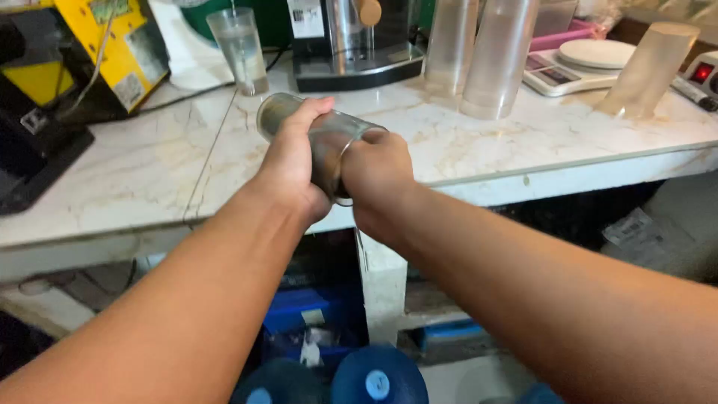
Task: Drying and wiping plastic cups with a cloth in a coffee shop setting.
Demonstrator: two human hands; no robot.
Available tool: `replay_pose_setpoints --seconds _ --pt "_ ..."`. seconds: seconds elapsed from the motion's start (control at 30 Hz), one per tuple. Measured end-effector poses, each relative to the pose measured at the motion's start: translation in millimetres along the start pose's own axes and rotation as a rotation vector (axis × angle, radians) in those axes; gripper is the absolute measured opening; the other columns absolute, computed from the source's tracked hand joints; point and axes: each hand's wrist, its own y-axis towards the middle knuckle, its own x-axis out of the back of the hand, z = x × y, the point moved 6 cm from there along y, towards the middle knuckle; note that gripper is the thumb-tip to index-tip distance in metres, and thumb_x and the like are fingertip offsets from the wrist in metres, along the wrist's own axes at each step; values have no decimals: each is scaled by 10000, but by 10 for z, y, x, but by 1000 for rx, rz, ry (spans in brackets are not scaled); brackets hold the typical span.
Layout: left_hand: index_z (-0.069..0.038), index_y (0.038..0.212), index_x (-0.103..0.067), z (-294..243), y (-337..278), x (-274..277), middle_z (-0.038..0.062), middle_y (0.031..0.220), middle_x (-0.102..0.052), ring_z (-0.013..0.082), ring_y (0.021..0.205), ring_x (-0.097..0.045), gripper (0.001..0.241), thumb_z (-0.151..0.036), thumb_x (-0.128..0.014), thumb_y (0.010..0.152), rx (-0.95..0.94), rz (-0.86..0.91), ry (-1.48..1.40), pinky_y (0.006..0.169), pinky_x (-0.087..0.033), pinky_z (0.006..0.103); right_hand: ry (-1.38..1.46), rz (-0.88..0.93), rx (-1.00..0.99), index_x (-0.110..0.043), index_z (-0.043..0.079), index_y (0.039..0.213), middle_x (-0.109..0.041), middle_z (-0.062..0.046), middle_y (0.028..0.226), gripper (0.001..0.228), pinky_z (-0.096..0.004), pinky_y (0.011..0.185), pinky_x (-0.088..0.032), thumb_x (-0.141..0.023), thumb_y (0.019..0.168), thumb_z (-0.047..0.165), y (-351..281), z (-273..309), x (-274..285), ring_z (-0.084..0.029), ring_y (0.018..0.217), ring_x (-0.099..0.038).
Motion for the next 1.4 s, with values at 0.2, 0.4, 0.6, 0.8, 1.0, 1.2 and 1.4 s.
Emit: replay_pose_setpoints --seconds 0.2,0.4,0.6,0.8,1.0,1.2,1.4 --pt "-149 1114 -649 -423 65 60 94 1085 -673 285 1005 -633 520 -538 -743 781 88 -130 207 949 -513 502 71 -96 -131 -688 -85 1107 -745 -145 1005 277 -370 688 -628 -603 922 102 565 -278 -140 -252 826 -757" --pt "-115 1118 -608 -413 703 299 102 1066 -672 292 959 -648 544 -477 -779 749 213 -95 153 900 -540 492 -784 -299 165 -708 15 1055 -732 -108 840 308 -320 637 -539 -793 842 221 89 285 -550 -185 743 -696" --pt "-77 1192 -631 -545 511 243 127 1122 -712 275 1006 -684 594 -442 -774 747 3 195 78 923 -546 428 543 -80 -352 -666 36 1118 -756 -158 998 195 -352 720 -647 -625 957 137 979 -404 -548 -245 828 -753" --pt "-140 1147 -654 -851 388 132 83 1101 -708 264 998 -662 569 -533 -745 745 115 7 352 861 -538 439 81 -241 -46 -710 -28 1103 -763 -171 947 287 -407 559 -561 -667 930 197 572 -48 -528 -270 709 -727" --pt "-108 1059 -644 -782 792 114 101 1023 -712 303 940 -700 490 -478 -759 759 153 129 188 828 -590 489 -634 -426 186 -665 62 1216 -747 -112 980 468 -328 690 -621 -816 789 177 431 374 -664 -184 797 -750" --pt "-57 1173 -649 -829 804 190 136 1108 -735 299 1031 -712 602 -483 -778 769 -5 437 33 966 -575 442 477 23 -263 -633 1 1263 -738 -180 1072 426 -411 833 -647 -642 858 133 1554 -307 -603 -276 906 -761" --pt "-174 1153 -632 -796 307 204 84 1112 -641 274 1017 -593 595 -617 -743 773 174 -161 253 912 -479 555 -152 -213 118 -676 -74 1246 -763 -168 1018 426 -365 673 -621 -774 866 92 755 -19 -465 -238 803 -756"
